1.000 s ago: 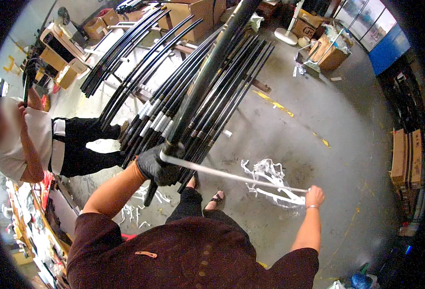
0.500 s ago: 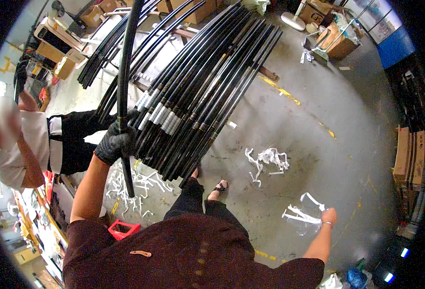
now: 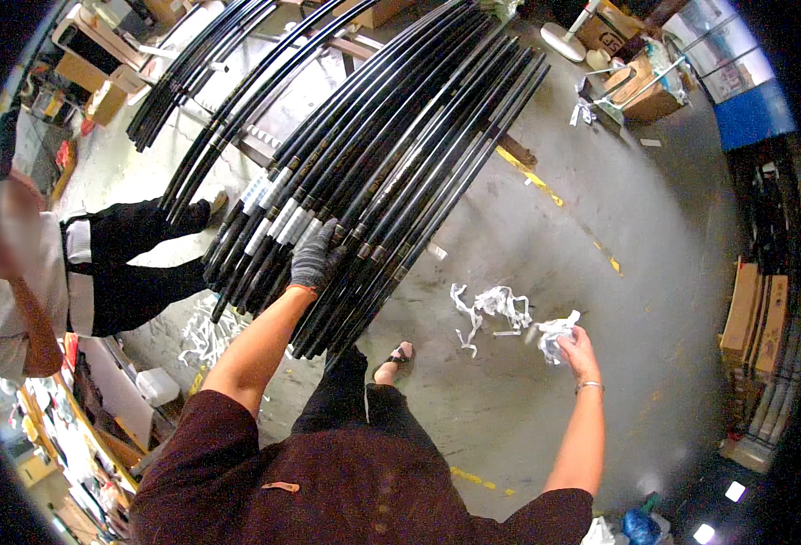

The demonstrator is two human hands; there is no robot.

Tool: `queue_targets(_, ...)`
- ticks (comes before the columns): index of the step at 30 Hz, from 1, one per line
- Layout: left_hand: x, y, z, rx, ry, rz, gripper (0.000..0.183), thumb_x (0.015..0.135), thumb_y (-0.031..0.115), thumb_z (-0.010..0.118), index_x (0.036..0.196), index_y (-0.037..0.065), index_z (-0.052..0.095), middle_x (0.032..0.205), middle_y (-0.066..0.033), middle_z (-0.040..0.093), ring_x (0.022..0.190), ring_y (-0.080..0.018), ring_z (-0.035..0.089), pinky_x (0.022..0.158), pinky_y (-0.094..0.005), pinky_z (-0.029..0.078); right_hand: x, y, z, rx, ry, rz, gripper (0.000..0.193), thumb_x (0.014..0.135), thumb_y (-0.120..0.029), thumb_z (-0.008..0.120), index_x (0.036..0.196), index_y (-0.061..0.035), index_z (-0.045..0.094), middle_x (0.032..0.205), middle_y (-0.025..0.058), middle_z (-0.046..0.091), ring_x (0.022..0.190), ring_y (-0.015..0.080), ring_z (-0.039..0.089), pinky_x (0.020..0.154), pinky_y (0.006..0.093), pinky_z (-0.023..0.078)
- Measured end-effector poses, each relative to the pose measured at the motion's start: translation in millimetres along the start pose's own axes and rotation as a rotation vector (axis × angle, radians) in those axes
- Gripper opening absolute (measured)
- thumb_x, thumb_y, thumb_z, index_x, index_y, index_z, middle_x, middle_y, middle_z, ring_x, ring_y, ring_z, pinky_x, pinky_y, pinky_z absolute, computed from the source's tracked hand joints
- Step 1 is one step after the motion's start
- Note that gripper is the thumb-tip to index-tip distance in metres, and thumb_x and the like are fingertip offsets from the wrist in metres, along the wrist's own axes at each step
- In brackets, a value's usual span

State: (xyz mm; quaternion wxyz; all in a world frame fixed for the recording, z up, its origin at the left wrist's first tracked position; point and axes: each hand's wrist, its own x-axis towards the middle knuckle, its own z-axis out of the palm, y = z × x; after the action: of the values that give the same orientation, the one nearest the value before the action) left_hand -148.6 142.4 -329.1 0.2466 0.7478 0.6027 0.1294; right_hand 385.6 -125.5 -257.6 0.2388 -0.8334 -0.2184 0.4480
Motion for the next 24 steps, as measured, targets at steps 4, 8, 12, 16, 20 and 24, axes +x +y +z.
queue_targets(4,30,11,9,0.111,-0.307,-0.243,0.063,0.091,0.039,0.057,0.146,0.022,0.032,0.131,-0.0244,0.052,0.110,-0.0400,0.057,0.091,-0.0466,0.047,5,-31,26,0.339,-0.031,0.101,0.041,0.097,-0.038,0.050,0.119,-0.0034,0.056,0.111,0.0056,0.061,0.094,0.0201,0.062,0.076,0.0379,0.051)
queue_targets(8,38,-1,41,0.118,-0.020,-0.106,0.054,0.090,0.036,0.057,0.140,0.023,0.043,0.105,-0.0167,0.060,0.092,-0.0331,0.062,0.078,-0.0463,0.049,38,23,23,-0.237,0.338,-0.145,0.036,0.092,-0.033,0.060,0.075,-0.0019,0.065,0.065,0.0017,0.057,0.054,0.0119,0.053,0.050,0.0293,0.044)
queue_targets(12,45,-6,50,0.051,-0.062,-0.111,0.044,0.090,0.033,0.058,0.131,0.018,0.052,0.109,-0.0197,0.060,0.096,-0.0359,0.060,0.083,-0.0452,0.048,25,-12,54,-0.320,0.392,-0.098,0.018,0.084,-0.013,0.066,0.072,0.0013,0.064,0.062,0.0051,0.058,0.060,0.0116,0.055,0.053,0.0318,0.046)
queue_targets(16,6,-17,53,-0.071,0.117,-0.002,0.041,0.081,0.017,0.066,0.121,0.010,0.059,0.112,-0.0174,0.060,0.104,-0.0357,0.057,0.090,-0.0457,0.045,31,-13,63,-0.270,0.404,-0.109,0.008,0.077,-0.001,0.064,0.083,-0.0016,0.059,0.065,0.0036,0.054,0.062,0.0134,0.055,0.059,0.0345,0.050)
queue_targets(20,-53,-47,14,0.044,0.273,0.043,0.043,0.075,0.015,0.068,0.117,0.010,0.060,0.114,-0.0164,0.059,0.104,-0.0360,0.055,0.091,-0.0462,0.044,27,-16,77,-0.450,0.360,-0.206,0.046,0.071,0.003,0.066,0.114,-0.0089,0.053,0.081,0.0052,0.055,0.073,0.0178,0.056,0.073,0.0364,0.052)
queue_targets(24,-97,-94,-22,0.293,0.220,0.025,0.039,0.077,0.011,0.060,0.116,0.009,0.059,0.111,-0.0154,0.059,0.102,-0.0342,0.056,0.087,-0.0450,0.044,48,42,59,-0.463,0.084,-0.175,0.081,0.067,0.005,0.062,0.141,-0.0129,0.034,0.113,0.0146,0.055,0.092,0.0224,0.058,0.067,0.0326,0.052)
